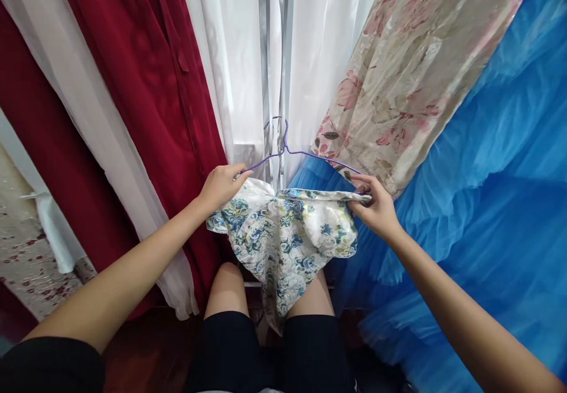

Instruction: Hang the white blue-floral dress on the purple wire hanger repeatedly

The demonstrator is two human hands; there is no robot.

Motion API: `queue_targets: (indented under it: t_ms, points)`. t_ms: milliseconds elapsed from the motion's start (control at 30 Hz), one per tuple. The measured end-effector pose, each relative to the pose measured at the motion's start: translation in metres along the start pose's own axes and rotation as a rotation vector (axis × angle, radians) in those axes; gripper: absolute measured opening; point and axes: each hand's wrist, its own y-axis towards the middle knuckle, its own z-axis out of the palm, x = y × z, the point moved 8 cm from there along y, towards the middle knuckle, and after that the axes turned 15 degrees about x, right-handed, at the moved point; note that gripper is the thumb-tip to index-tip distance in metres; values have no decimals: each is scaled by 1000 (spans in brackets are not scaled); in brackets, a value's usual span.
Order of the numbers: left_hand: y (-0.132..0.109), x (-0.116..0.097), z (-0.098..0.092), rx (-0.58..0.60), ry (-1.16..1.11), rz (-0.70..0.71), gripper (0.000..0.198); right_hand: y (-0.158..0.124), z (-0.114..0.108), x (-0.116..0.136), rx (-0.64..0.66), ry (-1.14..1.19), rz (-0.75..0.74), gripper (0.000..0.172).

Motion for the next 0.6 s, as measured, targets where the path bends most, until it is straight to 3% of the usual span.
queue_targets:
  t_ms: [133,333,500,600]
  points:
    - [2,1,1,23,128,-32,40,-7,-3,8,-50,-67,-10,67]
    - [5,9,6,47,154,-72,37,-11,-5,7,143,-353,80,51]
    - [5,27,0,-17,-54,-134,34,-5,-5,25,410,-369,71,22]
    - [2,51,4,-1,-284,-185,40,2,-2,32,548,-197,100,26]
